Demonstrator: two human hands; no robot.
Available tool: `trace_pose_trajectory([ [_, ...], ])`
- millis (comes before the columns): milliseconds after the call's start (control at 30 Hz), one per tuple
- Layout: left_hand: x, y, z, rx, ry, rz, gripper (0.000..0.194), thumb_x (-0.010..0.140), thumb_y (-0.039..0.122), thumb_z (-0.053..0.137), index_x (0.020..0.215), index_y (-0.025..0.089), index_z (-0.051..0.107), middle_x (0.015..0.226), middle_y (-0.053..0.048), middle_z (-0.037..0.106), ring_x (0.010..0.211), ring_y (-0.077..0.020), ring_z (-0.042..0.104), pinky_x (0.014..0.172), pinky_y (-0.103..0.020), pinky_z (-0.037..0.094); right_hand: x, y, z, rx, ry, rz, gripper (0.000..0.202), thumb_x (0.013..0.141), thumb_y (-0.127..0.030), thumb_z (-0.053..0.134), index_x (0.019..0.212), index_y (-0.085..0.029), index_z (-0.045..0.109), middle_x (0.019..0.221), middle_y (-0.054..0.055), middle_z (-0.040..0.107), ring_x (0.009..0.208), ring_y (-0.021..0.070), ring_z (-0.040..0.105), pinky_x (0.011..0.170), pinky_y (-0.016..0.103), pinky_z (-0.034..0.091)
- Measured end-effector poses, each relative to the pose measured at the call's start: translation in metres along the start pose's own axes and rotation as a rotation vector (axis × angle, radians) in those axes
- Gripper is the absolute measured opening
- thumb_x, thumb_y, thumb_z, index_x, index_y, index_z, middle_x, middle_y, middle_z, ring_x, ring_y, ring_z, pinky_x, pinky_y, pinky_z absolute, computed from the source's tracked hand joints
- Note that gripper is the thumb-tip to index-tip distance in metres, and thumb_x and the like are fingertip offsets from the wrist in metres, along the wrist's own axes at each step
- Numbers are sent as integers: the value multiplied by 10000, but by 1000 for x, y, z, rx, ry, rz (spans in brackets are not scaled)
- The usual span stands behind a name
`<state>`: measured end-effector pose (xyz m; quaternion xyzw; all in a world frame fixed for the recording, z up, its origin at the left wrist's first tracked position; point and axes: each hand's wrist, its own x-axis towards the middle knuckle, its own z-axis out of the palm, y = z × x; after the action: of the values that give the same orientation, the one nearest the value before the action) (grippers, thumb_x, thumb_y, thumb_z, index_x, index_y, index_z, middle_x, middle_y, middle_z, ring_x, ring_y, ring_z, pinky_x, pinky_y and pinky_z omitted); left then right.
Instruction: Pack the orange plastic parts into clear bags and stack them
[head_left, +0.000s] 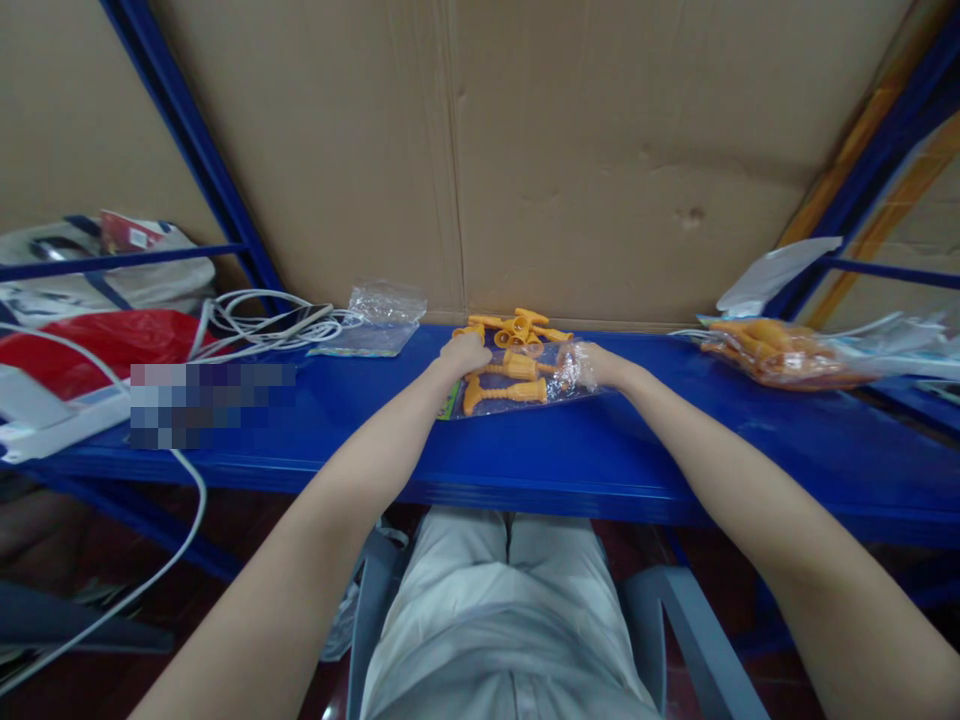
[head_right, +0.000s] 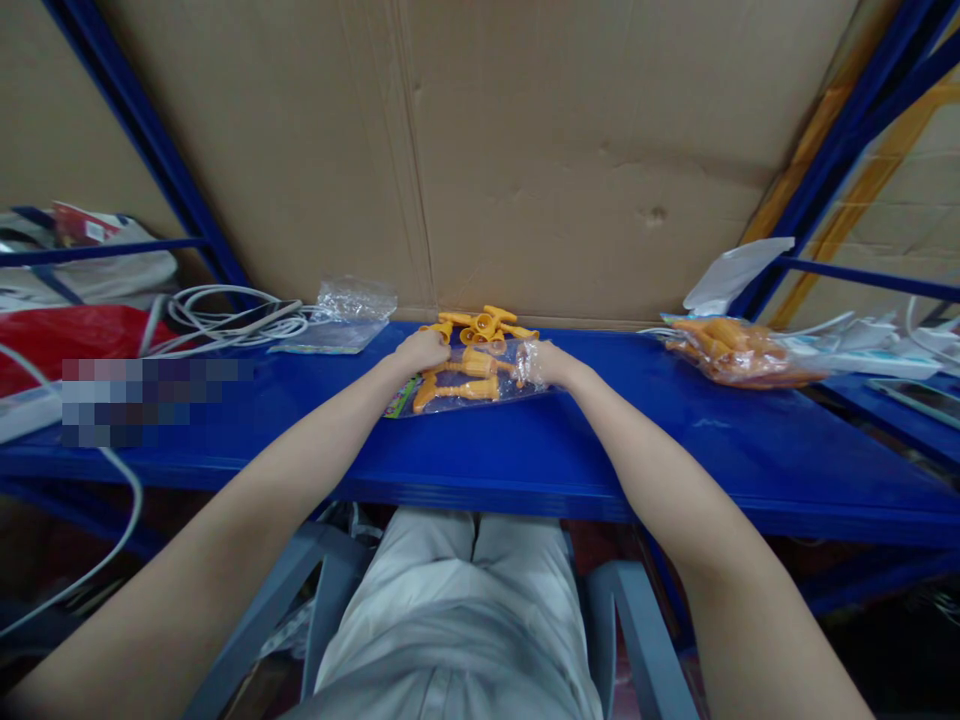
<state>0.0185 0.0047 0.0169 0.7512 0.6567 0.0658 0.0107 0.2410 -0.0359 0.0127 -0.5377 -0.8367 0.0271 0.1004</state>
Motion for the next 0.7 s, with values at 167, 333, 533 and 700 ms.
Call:
trace_pose_trajectory([
  [167,0,0,2,-20,16,15,436,878,283,438,1230,119,637,1280,-166,640,1178,-283,603,927,-318,497,0,-11,-3,-97,98,112,265,796,-252,629,1044,-175,679,1016,112,729,982,302,677,812,336,499],
  [333,3,0,4,-47,39,20,436,899,296,407,1212,117,652,1260,-162,654,1166,-286,612,925,-321,501,4,-5,5,31,148,131,268,775,-213,635,1038,-175,661,1019,88,725,952,251,674,786,294,485],
  [533,9,-1,8,-68,87,53,412,898,275,400,1139,127,699,1214,-143,682,1153,-262,619,945,-292,484,0,-4,1,104,4,169,102,753,-229,627,837,-175,650,798,30,702,728,164,627,621,238,432],
  [700,15,2,14,-106,91,144,359,874,223,429,1058,155,730,1168,-96,710,1128,-235,627,927,-250,479,-5,1,-6,167,-29,142,94,743,-244,611,795,-176,649,719,25,684,685,162,613,608,240,419],
])
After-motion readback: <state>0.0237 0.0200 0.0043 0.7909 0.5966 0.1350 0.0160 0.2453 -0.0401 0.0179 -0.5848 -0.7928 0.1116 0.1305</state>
